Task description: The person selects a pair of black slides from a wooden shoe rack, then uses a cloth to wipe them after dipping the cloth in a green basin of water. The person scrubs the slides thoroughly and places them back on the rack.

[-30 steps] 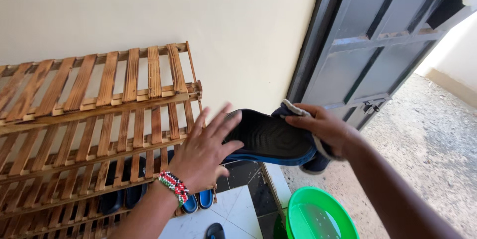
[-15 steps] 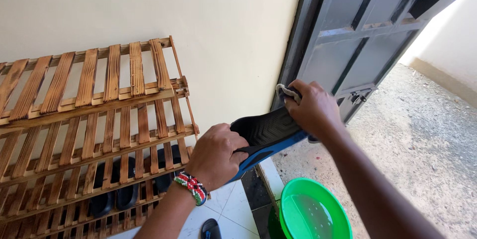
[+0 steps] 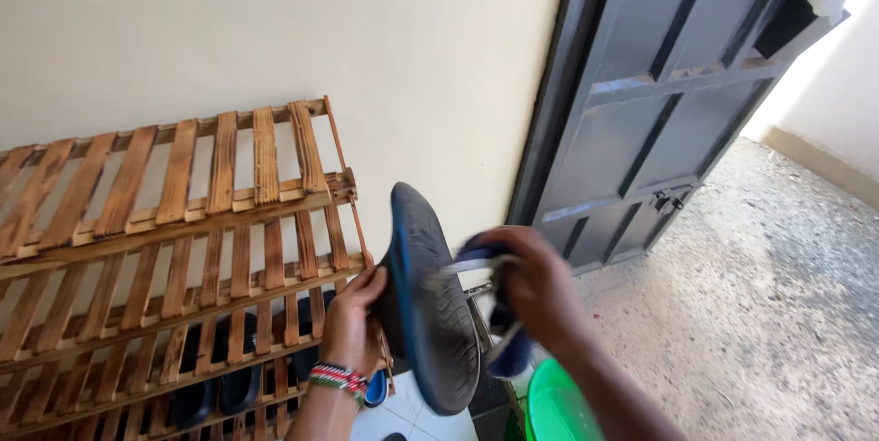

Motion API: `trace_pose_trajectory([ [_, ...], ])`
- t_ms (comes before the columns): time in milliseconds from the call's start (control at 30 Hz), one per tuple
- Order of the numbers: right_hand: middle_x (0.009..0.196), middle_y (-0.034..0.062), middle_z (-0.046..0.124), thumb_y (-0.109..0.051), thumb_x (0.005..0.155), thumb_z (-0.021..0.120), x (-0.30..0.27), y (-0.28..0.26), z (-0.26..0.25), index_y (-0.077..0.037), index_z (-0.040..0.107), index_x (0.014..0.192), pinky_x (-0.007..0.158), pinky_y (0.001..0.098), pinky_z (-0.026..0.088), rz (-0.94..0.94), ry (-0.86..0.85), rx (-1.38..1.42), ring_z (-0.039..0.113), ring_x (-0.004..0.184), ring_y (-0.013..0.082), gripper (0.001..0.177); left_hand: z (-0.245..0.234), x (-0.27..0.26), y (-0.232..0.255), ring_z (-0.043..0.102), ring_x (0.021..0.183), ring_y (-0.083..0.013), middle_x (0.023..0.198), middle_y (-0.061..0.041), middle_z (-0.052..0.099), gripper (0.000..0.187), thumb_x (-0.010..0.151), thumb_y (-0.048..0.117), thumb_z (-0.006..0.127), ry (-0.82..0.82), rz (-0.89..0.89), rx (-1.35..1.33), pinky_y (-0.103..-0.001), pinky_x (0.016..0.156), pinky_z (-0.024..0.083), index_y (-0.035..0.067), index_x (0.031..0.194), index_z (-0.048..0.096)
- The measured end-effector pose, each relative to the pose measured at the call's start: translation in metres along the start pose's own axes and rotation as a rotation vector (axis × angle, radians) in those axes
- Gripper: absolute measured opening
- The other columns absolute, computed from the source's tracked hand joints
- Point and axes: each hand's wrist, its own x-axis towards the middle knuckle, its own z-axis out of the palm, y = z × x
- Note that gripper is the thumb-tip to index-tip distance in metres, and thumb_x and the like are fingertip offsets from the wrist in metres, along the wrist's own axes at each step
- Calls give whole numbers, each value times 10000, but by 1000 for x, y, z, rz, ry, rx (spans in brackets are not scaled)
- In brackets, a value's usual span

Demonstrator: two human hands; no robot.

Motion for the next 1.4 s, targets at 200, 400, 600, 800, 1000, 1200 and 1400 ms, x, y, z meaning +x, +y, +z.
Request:
trace_pose_trajectory([
  [200, 984, 207, 698, -191, 948, 495, 11, 36, -31, -142, 642, 1284, 650, 423, 552, 767, 39, 467, 633, 717, 262, 370, -20, 4, 7, 720, 812, -182, 960, -80, 753, 309, 1046, 256, 576, -193, 165, -279, -312, 742, 587, -6, 1168, 687],
  [400, 1013, 222, 751, -633, 886, 518, -14, 28, 6, 13, 656, 1233, 699, 362, 636, 966, -220, 850, 766, 803, 247, 746, 1, 11, -4, 747, 879, -199, 977, -92, 764, 381, 980, 339, 517, -241, 55, -429, -353, 825, 620, 30, 1142, 670],
  [600, 919, 203, 755, -349, 812, 770, -3, 32, -12, 81, 612, 1218, 729, 351, 642, 895, -341, 944, 779, 763, 259, 612, -19, 30, -4, 709, 1230, -195, 1393, -116, 706, 585, 880, 215, 585, -89, 155, 492, -392, 962, 557, 78, 1449, 571],
  [800, 883, 292, 745, -348, 763, 796, 24, 52, -57, 133, 541, 1233, 603, 338, 632, 808, -470, 611, 750, 661, 317, 719, 1, -6, 54, 65, 1500, -443, 1603, -321, -3, 1473, 613, 746, 732, 9, 1221, 1771, -617, 1174, 108, -55, 1556, -68],
  [1000, 1004, 303, 767, -258, 711, 772, 42, 36, -73, 104, 555, 1300, 655, 351, 679, 754, -546, 460, 798, 700, 303, 725, 63, -47, 71, -109, 1549, -331, 1677, -212, -165, 1493, 682, 435, 914, -291, 645, 2348, -581, 1221, -19, 138, 1548, -265],
  [1200, 1013, 327, 743, -534, 864, 600, 46, 48, -70, 68, 610, 1270, 726, 449, 618, 804, -322, 417, 743, 783, 370, 726, 58, -36, 40, 286, 1473, -333, 1581, -183, 244, 1402, 618, 176, 865, -540, 579, 2194, -544, 1223, 182, 259, 1629, -103],
  [1400, 1282, 176, 652, -591, 1009, 319, 37, 65, -77, -70, 554, 1346, 999, 506, 544, 514, 181, 1038, 663, 1160, 312, 664, 0, -8, -17, 673, 1072, -344, 1175, -266, 707, 1118, 633, 274, 757, -178, -139, 913, -455, 1080, 524, 171, 1621, 244],
])
